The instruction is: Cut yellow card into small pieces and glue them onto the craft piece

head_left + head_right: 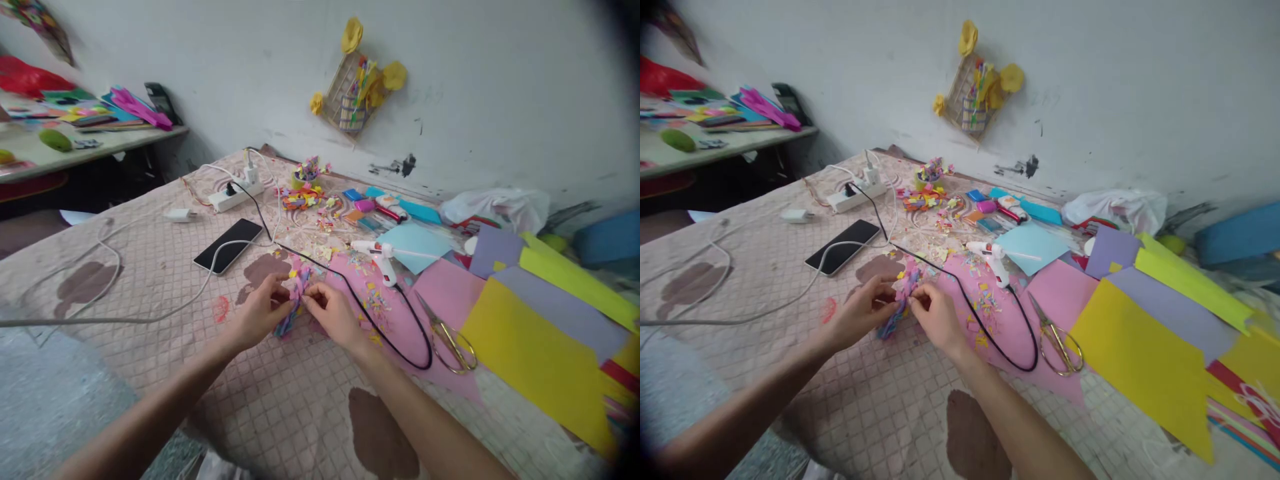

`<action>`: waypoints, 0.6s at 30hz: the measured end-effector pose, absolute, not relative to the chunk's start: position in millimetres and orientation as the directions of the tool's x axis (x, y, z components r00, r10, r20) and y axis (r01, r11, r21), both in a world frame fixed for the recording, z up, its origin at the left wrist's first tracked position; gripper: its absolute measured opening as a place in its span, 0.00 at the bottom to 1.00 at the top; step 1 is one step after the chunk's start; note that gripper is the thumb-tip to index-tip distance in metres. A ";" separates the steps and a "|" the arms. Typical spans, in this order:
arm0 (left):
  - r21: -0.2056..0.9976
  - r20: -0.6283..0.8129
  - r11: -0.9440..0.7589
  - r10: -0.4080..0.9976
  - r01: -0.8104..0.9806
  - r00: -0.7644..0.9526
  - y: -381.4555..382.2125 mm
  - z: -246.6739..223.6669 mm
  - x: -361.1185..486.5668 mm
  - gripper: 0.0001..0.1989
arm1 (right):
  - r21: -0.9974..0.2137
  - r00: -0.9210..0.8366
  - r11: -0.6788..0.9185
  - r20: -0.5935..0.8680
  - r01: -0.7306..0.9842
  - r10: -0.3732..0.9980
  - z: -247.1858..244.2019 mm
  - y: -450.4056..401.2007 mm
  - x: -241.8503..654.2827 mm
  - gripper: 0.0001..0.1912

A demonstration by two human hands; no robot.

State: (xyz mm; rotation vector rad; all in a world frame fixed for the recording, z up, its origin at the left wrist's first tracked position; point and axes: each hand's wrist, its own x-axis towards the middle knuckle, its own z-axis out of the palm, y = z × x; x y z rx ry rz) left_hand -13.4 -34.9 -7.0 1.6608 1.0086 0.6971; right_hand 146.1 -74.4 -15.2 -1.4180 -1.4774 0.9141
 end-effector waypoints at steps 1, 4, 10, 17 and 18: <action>0.931 -0.018 -0.160 0.878 0.329 0.478 -35.2 -7.7 -13.9 0.20 | -0.930 0.028 0.077 0.094 0.359 0.995 -15.5 -74.3 146.3 0.05; 0.891 0.012 -0.227 0.878 0.393 0.479 -34.8 -8.2 -17.7 0.19 | -0.934 0.042 0.061 0.081 0.352 0.996 -15.3 -75.7 149.1 0.05; 0.823 0.046 -0.287 0.894 0.491 0.446 -34.8 -2.7 -30.3 0.17 | -0.991 0.040 -0.121 -0.119 0.058 0.992 -5.7 -84.0 162.9 0.13; 0.644 0.276 -0.479 0.873 0.597 0.403 -44.5 16.6 -22.4 0.12 | -0.987 0.068 -0.143 -0.148 -0.080 0.987 8.6 -94.5 175.6 0.17; 0.631 0.299 -0.501 0.862 0.592 0.410 -46.5 19.9 -18.8 0.11 | -0.986 0.072 -0.144 -0.150 -0.080 0.986 10.6 -96.2 176.9 0.17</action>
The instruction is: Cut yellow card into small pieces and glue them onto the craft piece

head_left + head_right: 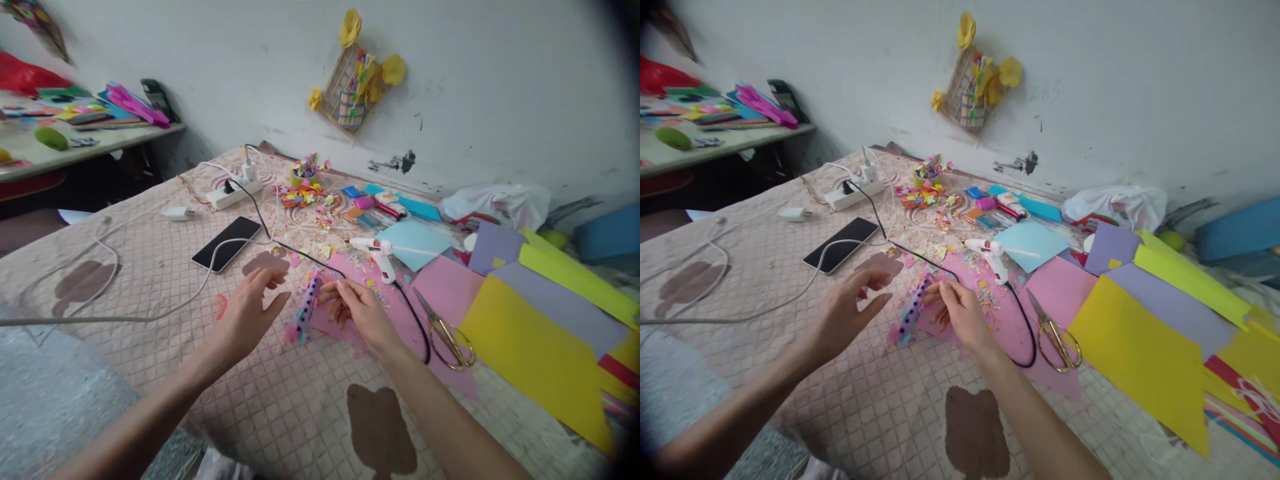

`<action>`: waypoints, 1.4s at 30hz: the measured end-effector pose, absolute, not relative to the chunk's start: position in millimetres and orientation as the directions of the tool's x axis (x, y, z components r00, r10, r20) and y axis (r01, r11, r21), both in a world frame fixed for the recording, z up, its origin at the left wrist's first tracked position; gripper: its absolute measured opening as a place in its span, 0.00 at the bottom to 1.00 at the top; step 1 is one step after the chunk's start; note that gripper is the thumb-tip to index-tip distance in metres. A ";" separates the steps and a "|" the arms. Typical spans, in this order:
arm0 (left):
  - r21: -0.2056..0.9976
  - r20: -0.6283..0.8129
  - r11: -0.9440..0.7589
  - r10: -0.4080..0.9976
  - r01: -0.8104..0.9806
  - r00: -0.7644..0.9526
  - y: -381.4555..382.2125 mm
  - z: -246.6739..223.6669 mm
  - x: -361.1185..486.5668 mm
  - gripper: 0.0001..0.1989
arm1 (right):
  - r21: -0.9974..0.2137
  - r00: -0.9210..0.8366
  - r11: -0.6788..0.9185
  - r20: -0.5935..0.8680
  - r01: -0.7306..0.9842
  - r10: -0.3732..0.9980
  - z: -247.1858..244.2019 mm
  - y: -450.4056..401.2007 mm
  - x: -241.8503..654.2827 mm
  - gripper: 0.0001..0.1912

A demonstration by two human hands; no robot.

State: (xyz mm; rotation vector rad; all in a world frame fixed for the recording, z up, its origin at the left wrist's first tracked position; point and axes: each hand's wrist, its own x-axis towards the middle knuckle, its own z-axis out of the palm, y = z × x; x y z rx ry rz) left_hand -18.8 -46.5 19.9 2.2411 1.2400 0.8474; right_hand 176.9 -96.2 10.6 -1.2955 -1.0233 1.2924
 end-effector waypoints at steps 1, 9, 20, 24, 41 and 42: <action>0.623 0.306 -0.517 0.852 0.587 0.425 -48.4 23.2 -14.8 0.11 | -0.986 0.075 -0.145 -0.151 -0.082 0.986 13.0 -98.0 177.9 0.18; 0.634 0.337 -0.632 0.744 0.445 0.577 -54.3 41.1 19.7 0.08 | -0.991 0.043 -0.090 -0.095 -0.103 0.995 34.2 -115.0 178.0 0.22; 0.619 0.467 -0.753 0.583 0.226 0.665 -61.6 57.3 46.9 0.07 | -0.992 0.071 -0.055 -0.047 0.111 0.996 60.0 -141.2 186.3 0.21; 0.668 0.530 -0.738 0.563 0.097 0.635 -66.1 65.0 46.2 0.07 | -0.994 0.000 -0.105 -0.105 0.002 0.994 75.3 -155.5 197.8 0.21; 0.888 0.185 -0.404 0.752 0.221 0.632 -98.1 55.9 46.4 0.09 | -0.998 0.196 -0.040 -0.048 -0.044 0.979 64.5 -189.4 214.1 0.15; 0.905 0.165 -0.373 0.750 0.203 0.641 -100.1 53.3 47.3 0.08 | -0.999 0.203 -0.033 -0.035 -0.013 0.979 64.2 -191.1 213.6 0.14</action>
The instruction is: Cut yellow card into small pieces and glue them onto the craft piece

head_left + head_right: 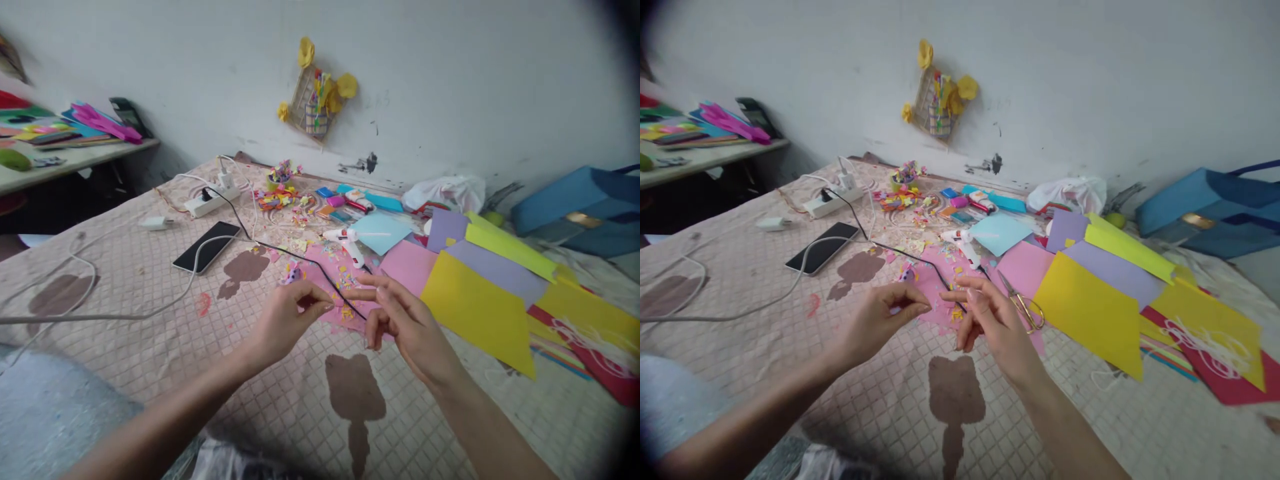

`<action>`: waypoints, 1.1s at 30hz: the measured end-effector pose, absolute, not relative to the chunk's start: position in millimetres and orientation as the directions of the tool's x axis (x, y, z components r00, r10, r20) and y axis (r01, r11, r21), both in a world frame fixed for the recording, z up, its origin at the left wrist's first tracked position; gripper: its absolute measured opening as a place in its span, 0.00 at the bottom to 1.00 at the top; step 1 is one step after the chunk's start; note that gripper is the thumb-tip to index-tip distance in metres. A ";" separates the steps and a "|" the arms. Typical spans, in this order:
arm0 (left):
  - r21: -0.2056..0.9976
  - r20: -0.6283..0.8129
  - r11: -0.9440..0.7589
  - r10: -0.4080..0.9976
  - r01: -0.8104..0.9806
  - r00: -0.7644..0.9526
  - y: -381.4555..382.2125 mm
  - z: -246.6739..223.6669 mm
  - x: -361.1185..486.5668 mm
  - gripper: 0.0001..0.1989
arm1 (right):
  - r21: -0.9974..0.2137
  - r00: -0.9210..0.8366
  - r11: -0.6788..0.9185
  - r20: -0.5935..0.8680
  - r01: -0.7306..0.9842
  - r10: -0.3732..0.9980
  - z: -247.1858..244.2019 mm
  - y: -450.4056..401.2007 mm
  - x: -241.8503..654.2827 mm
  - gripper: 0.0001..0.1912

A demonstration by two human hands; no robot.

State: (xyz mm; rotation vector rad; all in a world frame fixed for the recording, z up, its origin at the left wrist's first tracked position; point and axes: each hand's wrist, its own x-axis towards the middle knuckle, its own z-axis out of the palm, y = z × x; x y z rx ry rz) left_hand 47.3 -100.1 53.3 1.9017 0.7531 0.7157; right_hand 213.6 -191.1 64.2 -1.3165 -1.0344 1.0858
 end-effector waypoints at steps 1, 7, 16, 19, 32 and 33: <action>0.923 0.140 -0.337 0.744 0.186 0.653 -101.9 50.9 48.0 0.07 | -0.999 0.211 -0.025 -0.018 0.030 0.977 63.6 -192.7 213.2 0.14; 0.992 0.015 -0.102 0.700 0.079 0.714 -111.8 42.2 52.2 0.11 | -0.914 0.286 0.033 0.160 0.403 0.945 52.9 -199.7 205.3 0.14; 0.988 -0.120 0.153 0.656 0.024 0.745 -122.9 27.3 61.0 0.19 | -0.852 0.192 0.156 0.284 0.501 0.939 42.4 -200.9 187.5 0.05; 0.981 -0.135 0.191 0.634 0.014 0.761 -125.5 24.5 62.6 0.21 | -0.871 0.178 0.194 0.301 0.451 0.937 36.3 -204.1 189.5 0.04; 0.981 -0.038 -0.135 0.585 0.143 0.810 -151.2 20.1 50.7 0.17 | -0.694 0.419 0.107 0.542 0.712 0.728 19.2 -223.0 229.1 0.13; 0.964 -0.006 -0.207 0.615 0.168 0.789 -152.0 19.1 48.7 0.15 | -0.664 0.412 0.068 0.537 0.744 0.737 16.8 -222.2 234.2 0.14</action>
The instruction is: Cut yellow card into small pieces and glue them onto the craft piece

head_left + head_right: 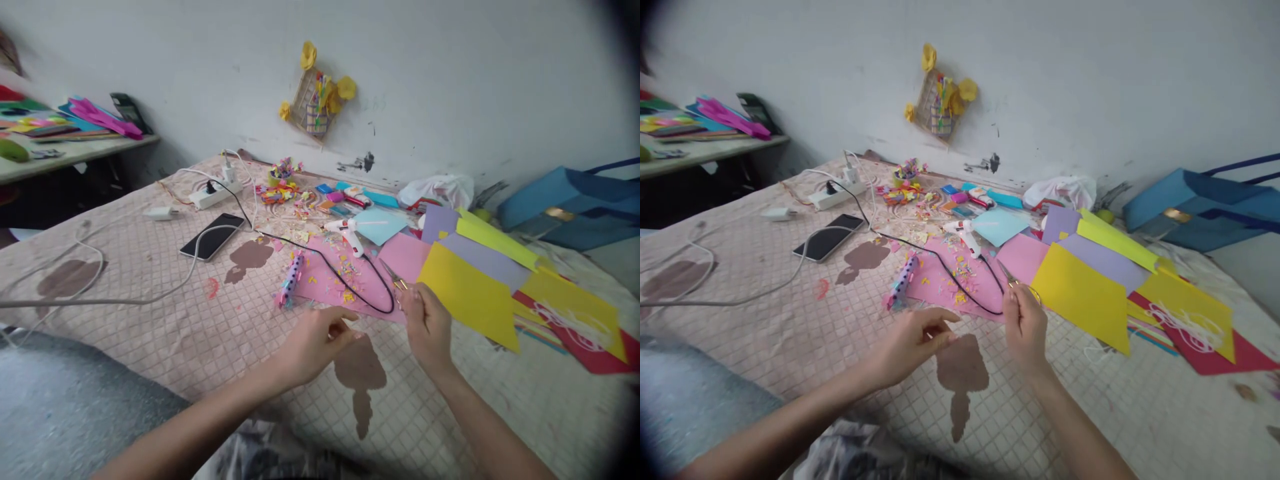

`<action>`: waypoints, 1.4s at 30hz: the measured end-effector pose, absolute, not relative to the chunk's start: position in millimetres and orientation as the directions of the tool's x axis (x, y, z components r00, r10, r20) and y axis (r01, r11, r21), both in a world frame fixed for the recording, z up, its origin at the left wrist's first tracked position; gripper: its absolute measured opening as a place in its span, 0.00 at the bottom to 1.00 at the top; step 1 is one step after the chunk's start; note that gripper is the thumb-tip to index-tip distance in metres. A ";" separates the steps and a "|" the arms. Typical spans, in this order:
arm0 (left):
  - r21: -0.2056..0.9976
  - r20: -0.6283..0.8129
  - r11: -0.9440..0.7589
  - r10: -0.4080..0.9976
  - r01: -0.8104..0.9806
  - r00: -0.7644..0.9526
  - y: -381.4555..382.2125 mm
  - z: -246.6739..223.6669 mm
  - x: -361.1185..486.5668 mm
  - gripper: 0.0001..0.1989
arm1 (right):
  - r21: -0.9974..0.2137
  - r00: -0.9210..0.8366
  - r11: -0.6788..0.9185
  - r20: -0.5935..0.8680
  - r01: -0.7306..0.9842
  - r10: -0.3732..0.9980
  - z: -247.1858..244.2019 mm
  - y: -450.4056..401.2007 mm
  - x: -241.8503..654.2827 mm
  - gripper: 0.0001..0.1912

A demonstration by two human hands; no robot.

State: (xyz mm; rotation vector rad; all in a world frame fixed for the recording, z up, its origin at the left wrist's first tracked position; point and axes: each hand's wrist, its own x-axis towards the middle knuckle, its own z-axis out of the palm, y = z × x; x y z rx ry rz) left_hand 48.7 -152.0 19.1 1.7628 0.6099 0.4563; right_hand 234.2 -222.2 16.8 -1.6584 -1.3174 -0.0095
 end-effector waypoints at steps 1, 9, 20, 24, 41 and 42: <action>0.942 0.018 -0.269 0.641 0.203 0.767 -152.1 18.0 46.9 0.13 | -0.625 0.381 0.040 0.524 0.780 0.762 14.4 -221.2 238.7 0.13; 0.826 0.184 -0.512 0.641 0.237 0.745 -148.6 9.6 38.2 0.09 | -0.431 0.113 0.084 0.411 0.898 0.905 5.2 -215.7 246.3 0.16; 0.808 0.274 -0.544 0.687 0.227 0.673 -144.3 3.1 33.2 0.20 | -0.549 0.109 0.145 0.404 0.823 0.908 19.5 -199.9 228.5 0.24; 0.818 0.266 -0.529 0.696 0.225 0.667 -142.2 10.4 43.7 0.15 | -0.610 0.107 0.151 0.366 0.778 0.925 22.0 -198.6 216.1 0.23; 0.818 0.242 -0.468 0.808 0.336 0.536 -101.8 13.5 -3.2 0.09 | -0.661 0.156 0.005 0.184 0.751 0.970 32.4 -157.2 211.2 0.15; 0.830 0.235 -0.446 0.825 0.336 0.514 -93.3 11.9 -8.9 0.09 | -0.669 0.121 0.031 0.179 0.743 0.976 31.1 -147.5 207.1 0.13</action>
